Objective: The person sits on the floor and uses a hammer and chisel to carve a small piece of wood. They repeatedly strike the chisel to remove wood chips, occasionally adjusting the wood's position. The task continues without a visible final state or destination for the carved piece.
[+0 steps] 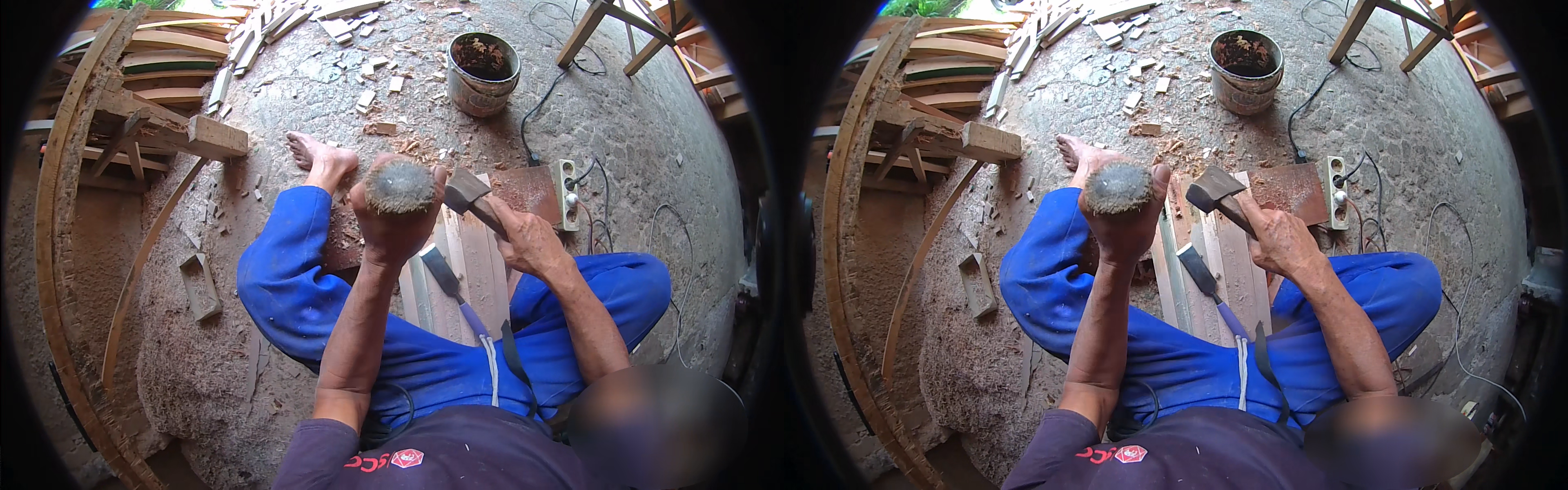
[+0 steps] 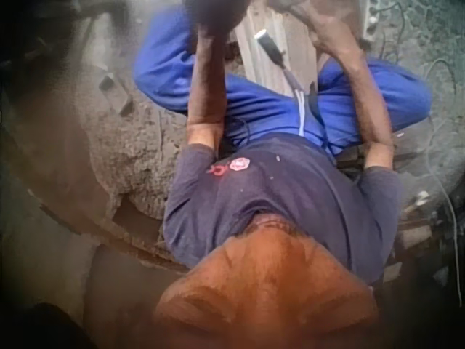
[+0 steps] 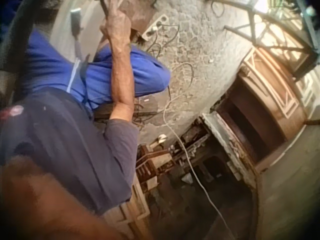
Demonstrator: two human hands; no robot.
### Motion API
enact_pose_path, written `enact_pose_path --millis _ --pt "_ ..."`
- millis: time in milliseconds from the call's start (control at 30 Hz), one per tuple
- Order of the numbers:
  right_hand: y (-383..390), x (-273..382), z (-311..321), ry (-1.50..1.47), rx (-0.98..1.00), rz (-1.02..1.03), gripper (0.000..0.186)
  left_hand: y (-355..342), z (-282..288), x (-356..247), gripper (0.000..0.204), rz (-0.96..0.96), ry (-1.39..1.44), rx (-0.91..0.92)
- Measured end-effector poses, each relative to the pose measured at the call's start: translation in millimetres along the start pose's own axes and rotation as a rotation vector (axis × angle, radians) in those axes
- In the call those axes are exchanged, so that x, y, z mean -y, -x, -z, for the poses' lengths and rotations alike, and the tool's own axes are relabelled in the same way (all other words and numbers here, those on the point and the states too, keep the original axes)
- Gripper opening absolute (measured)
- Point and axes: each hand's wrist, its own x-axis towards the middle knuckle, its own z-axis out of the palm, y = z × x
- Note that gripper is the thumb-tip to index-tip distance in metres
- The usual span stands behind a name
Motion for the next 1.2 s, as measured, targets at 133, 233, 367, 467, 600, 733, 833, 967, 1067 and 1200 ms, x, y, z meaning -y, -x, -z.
enact_pose_path --millis 133,233,367,467,600,733,833,967,1067,1200 --pt "3.1 -3.4 -13.9 0.246 0.210 0.123 0.065 -79.5 25.5 -12.8 0.034 0.117 0.186 -0.081" --pt "-3.2 4.9 -30.6 0.395 0.449 0.260 0.061 -70.7 20.8 17.6 0.037 0.288 0.179 -0.069" --pt "-7.8 3.3 -48.3 0.322 0.425 0.288 0.039 -25.3 11.8 47.7 0.022 0.194 0.213 -0.085" --pt "-23.3 -18.4 -58.9 0.232 0.221 0.076 0.038 -8.7 2.3 62.6 0.022 0.266 0.396 -0.107" --pt "-41.9 8.6 -21.1 -0.646 0.111 -0.442 0.050 3.6 -7.4 59.2 0.019 0.334 0.396 -0.020" --pt "-23.5 17.2 -13.1 -0.900 0.146 -0.462 0.057 6.8 -21.2 51.5 0.025 0.412 0.499 0.057" --pt "-15.4 15.2 -17.2 -0.836 0.232 -0.449 0.061 9.9 -28.2 47.3 0.028 0.470 0.531 0.054" --pt "-11.9 16.1 -16.5 -0.866 0.250 -0.474 0.060 11.1 -31.1 51.1 0.029 0.495 0.568 0.055" --pt "-12.5 11.7 -22.0 -0.888 0.269 -0.485 0.056 9.8 -33.0 54.6 0.029 0.450 0.480 0.070" --pt "-13.6 11.8 -22.3 -0.927 0.237 -0.481 0.050 6.1 -38.0 62.4 0.024 0.363 0.431 0.045"
